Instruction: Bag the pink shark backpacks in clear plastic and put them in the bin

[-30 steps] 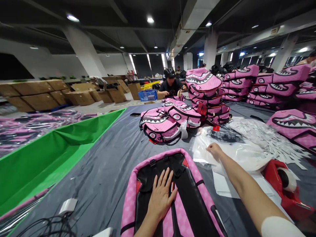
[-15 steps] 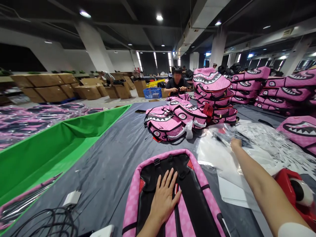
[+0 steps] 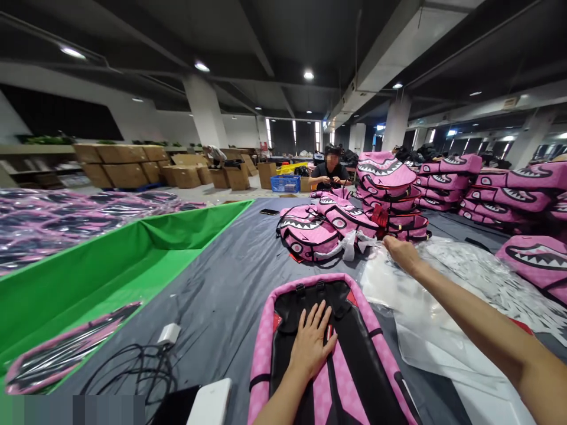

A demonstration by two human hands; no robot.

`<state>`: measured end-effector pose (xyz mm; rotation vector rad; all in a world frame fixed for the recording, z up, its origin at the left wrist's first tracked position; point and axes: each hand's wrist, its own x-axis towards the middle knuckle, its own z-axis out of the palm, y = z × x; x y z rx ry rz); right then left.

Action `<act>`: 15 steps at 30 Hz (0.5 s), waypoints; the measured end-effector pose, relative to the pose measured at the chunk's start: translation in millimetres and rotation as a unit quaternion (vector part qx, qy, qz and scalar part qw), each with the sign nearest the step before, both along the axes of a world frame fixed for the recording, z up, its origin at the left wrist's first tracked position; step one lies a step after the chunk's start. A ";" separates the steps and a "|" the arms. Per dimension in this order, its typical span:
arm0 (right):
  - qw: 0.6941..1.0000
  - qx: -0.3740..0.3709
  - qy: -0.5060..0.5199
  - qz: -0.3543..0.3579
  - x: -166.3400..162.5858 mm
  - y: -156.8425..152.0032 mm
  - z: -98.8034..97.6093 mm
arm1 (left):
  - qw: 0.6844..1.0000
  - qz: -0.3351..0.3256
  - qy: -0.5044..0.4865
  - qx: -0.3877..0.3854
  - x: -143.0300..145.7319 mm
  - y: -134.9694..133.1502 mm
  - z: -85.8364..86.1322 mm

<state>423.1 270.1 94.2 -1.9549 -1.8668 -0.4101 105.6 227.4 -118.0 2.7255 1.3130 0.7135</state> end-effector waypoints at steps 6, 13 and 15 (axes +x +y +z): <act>0.958 0.188 0.038 0.215 -137.4 -48.1 9.1 | 0.941 -0.049 -0.308 -0.132 -4.3 -26.0 33.9; 0.920 0.019 0.202 0.334 -219.2 -133.6 -110.7 | 0.661 0.043 -0.673 -0.329 -13.7 -105.4 77.6; 0.906 0.008 0.275 0.323 -216.4 -152.9 -120.0 | 0.671 0.056 -0.676 -0.300 -12.5 -119.3 84.7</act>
